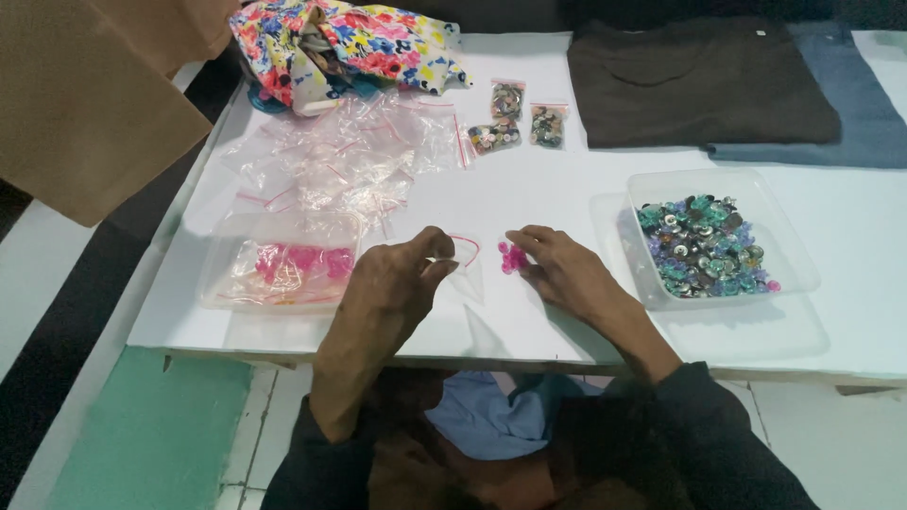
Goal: The person sorts colorful buttons from a plastic container into small ziplock bags. They pick buttons from the container, place them on the table, and then transfer them into the bags.
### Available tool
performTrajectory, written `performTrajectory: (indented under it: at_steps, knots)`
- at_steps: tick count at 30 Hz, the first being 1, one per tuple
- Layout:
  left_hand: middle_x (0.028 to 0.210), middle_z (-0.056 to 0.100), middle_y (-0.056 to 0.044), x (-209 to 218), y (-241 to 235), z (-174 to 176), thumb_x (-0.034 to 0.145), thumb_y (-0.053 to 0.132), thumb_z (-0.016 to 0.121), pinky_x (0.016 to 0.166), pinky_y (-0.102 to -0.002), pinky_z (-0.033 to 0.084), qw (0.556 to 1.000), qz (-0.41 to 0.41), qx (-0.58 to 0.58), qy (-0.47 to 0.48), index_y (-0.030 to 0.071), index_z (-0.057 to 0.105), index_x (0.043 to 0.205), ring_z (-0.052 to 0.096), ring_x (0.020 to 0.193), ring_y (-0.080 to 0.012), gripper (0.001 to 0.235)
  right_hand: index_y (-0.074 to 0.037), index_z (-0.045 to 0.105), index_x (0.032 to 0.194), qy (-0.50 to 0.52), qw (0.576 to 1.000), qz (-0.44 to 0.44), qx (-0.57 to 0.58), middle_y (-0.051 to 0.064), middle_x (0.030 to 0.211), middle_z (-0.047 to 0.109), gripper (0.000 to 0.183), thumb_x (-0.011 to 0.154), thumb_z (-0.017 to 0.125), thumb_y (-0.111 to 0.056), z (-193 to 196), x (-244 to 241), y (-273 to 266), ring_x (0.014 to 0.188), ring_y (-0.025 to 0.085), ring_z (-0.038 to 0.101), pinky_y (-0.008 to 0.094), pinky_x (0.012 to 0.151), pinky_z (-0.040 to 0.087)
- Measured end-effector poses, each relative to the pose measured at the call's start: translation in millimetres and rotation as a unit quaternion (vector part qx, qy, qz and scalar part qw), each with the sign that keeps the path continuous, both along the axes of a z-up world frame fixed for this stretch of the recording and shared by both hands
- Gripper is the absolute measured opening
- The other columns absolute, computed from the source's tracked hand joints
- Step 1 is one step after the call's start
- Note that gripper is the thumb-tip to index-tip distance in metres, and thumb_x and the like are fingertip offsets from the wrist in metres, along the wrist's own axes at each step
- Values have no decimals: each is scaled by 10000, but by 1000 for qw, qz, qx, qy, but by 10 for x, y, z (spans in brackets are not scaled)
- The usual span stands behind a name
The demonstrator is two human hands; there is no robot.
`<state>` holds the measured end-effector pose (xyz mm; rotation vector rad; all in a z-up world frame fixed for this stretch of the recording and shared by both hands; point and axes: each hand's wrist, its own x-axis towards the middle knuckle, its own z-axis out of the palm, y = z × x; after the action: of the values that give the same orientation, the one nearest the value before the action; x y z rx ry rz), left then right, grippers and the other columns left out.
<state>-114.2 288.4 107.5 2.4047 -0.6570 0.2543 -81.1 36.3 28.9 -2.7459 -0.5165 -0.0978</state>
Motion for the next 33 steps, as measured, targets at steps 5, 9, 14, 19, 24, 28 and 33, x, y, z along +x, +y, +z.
performTrajectory:
  at_steps: [5,9,14,19,24,28,33]
  knots:
    - [928,784,-179,84,-30,31,921,147,694,748,-513,580,994,-19,25,109,140,609,1012,756,896,-420,124,-127,695,1273,28,999,22,11,148,1304,672,319,962,627,-150,10,127,-25,1190,392,651,478,967,564]
    - [941,784,-178,271,-91,-129,912,116,695,758,-456,590,990,-31,14,135,115,631,983,774,894,-386,95,-97,744,1180,6,999,-2,36,157,1158,727,253,966,655,-198,-98,139,-55,1072,362,718,430,914,593]
    - [937,771,-198,342,-149,-152,909,100,692,750,-506,574,990,-45,40,125,106,629,979,749,898,-440,95,-125,723,1228,-16,999,-18,25,128,1096,735,284,965,673,-220,-155,136,-134,1020,316,736,402,868,604]
    - [927,759,-197,380,-201,-230,918,70,663,745,-510,565,989,-50,47,128,108,631,988,741,887,-452,86,-166,762,1139,-31,999,-17,-5,93,1082,728,209,968,662,-231,-230,162,-126,1002,298,738,384,865,609]
    - [919,765,-179,398,-218,-253,917,100,687,750,-490,561,989,-41,20,140,103,624,962,745,882,-437,78,-127,775,1089,-58,995,-55,67,98,1025,729,205,969,693,-271,-406,145,-185,941,274,747,338,796,612]
    - [862,749,-191,409,-234,-223,923,95,677,735,-486,550,989,-54,20,138,90,615,953,744,836,-431,69,-88,786,1081,-69,967,-60,237,142,994,745,170,921,760,-141,-165,-23,-124,820,270,746,338,678,618]
    - [805,741,-137,410,-299,-178,931,123,687,721,-431,552,988,-48,24,146,114,613,947,753,785,-351,77,-111,800,1074,-5,901,-57,430,98,978,766,171,905,776,-112,411,-284,113,763,168,722,269,663,616]
